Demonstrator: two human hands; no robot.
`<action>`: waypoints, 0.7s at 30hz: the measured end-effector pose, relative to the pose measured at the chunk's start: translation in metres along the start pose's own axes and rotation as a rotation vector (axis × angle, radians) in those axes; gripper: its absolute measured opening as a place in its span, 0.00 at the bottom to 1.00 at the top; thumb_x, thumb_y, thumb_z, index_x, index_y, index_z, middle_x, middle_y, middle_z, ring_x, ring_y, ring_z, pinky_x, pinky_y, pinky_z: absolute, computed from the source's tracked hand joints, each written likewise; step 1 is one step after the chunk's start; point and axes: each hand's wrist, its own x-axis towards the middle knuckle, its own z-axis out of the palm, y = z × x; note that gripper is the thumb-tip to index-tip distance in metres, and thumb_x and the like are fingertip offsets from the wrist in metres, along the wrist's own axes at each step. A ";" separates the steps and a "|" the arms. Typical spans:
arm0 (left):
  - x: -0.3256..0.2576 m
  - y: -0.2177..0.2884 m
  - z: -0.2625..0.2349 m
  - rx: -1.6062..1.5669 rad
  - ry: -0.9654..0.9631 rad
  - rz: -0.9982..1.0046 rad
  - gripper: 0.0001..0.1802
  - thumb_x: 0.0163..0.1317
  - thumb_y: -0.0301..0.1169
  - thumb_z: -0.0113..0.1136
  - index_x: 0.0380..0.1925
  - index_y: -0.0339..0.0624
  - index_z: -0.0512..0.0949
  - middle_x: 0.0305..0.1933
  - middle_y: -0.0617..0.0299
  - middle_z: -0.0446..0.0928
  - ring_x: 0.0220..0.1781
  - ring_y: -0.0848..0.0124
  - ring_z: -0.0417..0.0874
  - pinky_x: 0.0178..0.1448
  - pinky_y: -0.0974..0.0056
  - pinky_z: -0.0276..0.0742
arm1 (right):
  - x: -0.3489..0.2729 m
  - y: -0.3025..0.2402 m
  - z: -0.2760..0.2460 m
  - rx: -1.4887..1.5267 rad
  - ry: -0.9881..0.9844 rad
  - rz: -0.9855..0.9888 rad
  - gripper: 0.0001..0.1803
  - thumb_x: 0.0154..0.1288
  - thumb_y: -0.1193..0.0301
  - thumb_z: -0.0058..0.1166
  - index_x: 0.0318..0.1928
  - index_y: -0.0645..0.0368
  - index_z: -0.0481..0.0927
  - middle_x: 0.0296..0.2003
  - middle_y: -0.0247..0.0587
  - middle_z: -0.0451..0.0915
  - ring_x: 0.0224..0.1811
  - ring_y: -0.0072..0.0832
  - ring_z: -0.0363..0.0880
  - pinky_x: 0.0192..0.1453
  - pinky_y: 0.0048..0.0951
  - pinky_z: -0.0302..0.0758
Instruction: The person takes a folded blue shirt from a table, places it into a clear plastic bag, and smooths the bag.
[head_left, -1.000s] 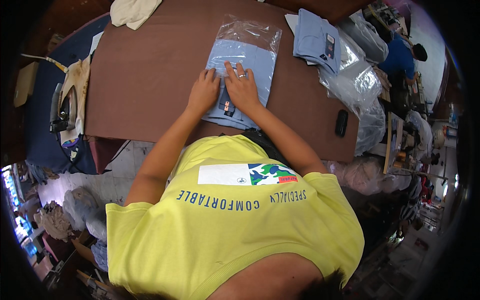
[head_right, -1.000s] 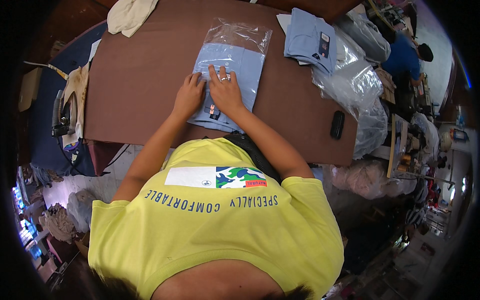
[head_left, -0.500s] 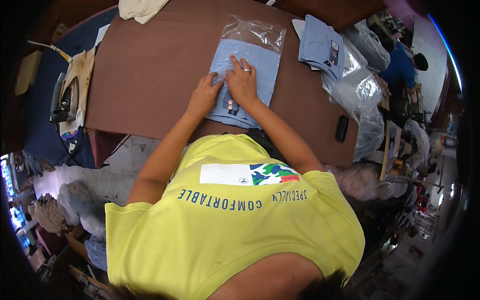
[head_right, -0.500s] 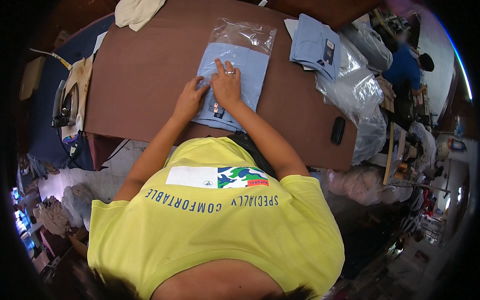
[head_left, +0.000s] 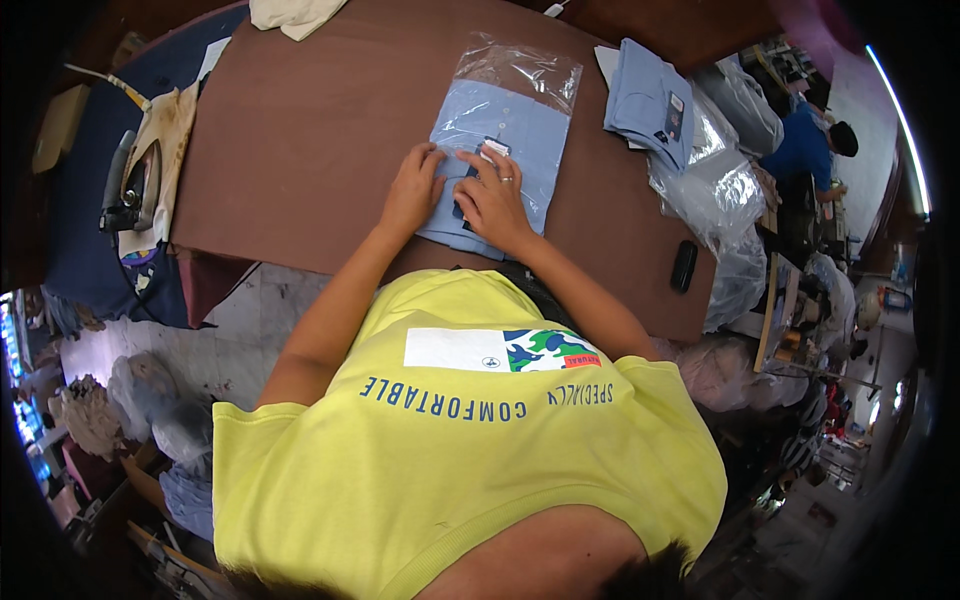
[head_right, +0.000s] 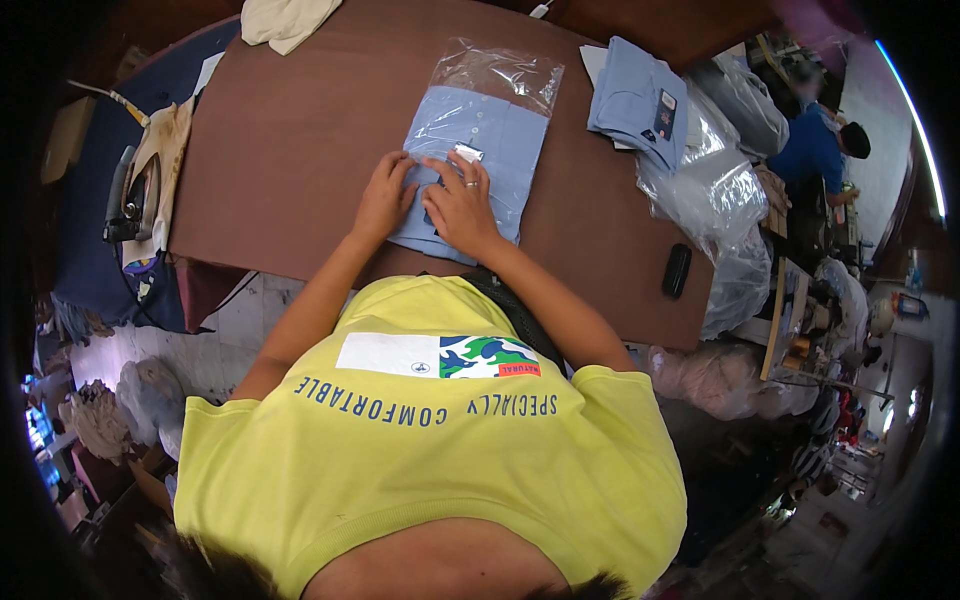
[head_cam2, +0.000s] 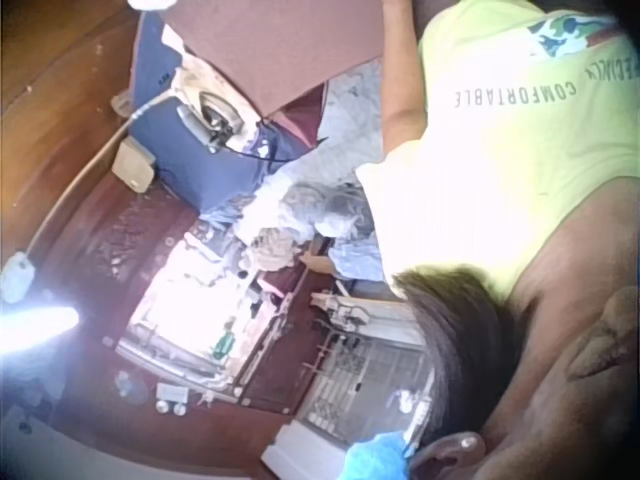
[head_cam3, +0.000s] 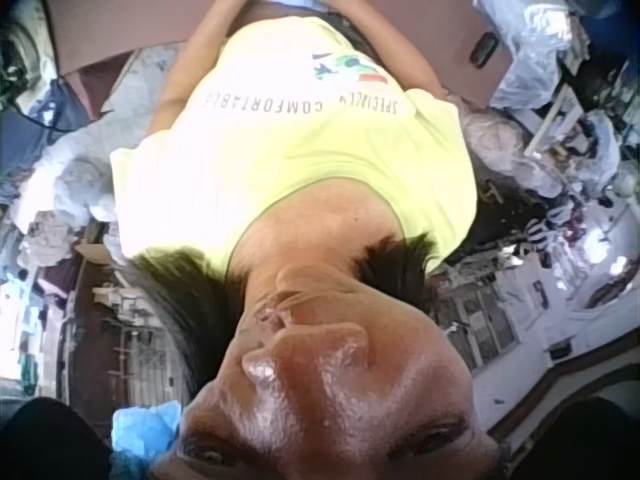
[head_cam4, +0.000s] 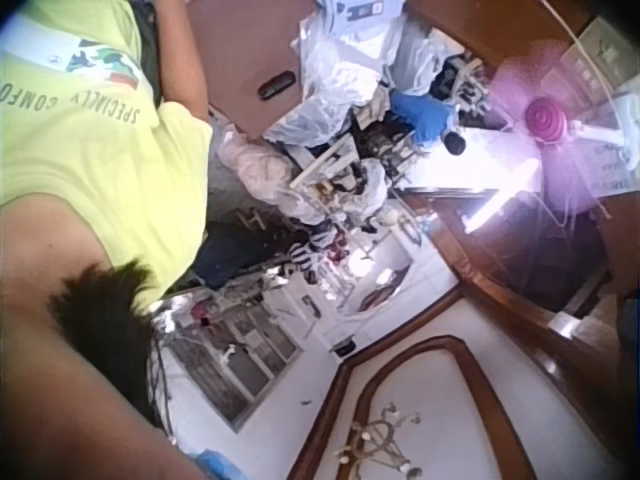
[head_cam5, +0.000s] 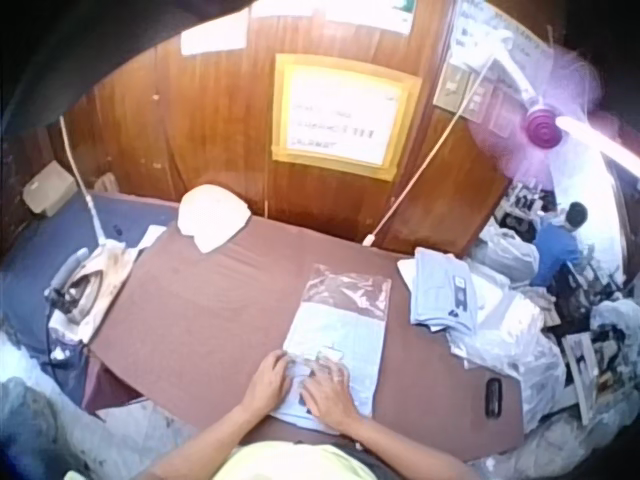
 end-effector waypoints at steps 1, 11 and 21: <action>0.000 0.000 0.000 0.002 -0.003 0.006 0.19 0.54 0.24 0.59 0.48 0.39 0.72 0.54 0.52 0.69 0.54 0.53 0.73 0.54 0.56 0.73 | -0.004 -0.002 -0.005 0.090 -0.036 -0.007 0.04 0.57 0.70 0.55 0.32 0.55 0.77 0.59 0.37 0.68 0.66 0.45 0.56 0.67 0.50 0.49; 0.003 0.001 -0.011 -0.066 0.015 -0.073 0.17 0.52 0.21 0.59 0.44 0.41 0.73 0.51 0.53 0.70 0.53 0.55 0.73 0.52 0.57 0.73 | -0.088 0.037 -0.122 0.697 -0.158 0.449 0.05 0.64 0.74 0.50 0.36 0.63 0.76 0.40 0.40 0.78 0.42 0.26 0.75 0.49 0.27 0.71; 0.007 -0.019 -0.014 -0.005 0.040 -0.024 0.09 0.54 0.25 0.60 0.37 0.41 0.77 0.34 0.56 0.76 0.31 0.61 0.79 0.36 0.60 0.76 | -0.376 0.041 -0.180 -0.702 -0.303 1.800 0.13 0.57 0.62 0.58 0.32 0.61 0.82 0.30 0.51 0.82 0.42 0.46 0.82 0.43 0.43 0.76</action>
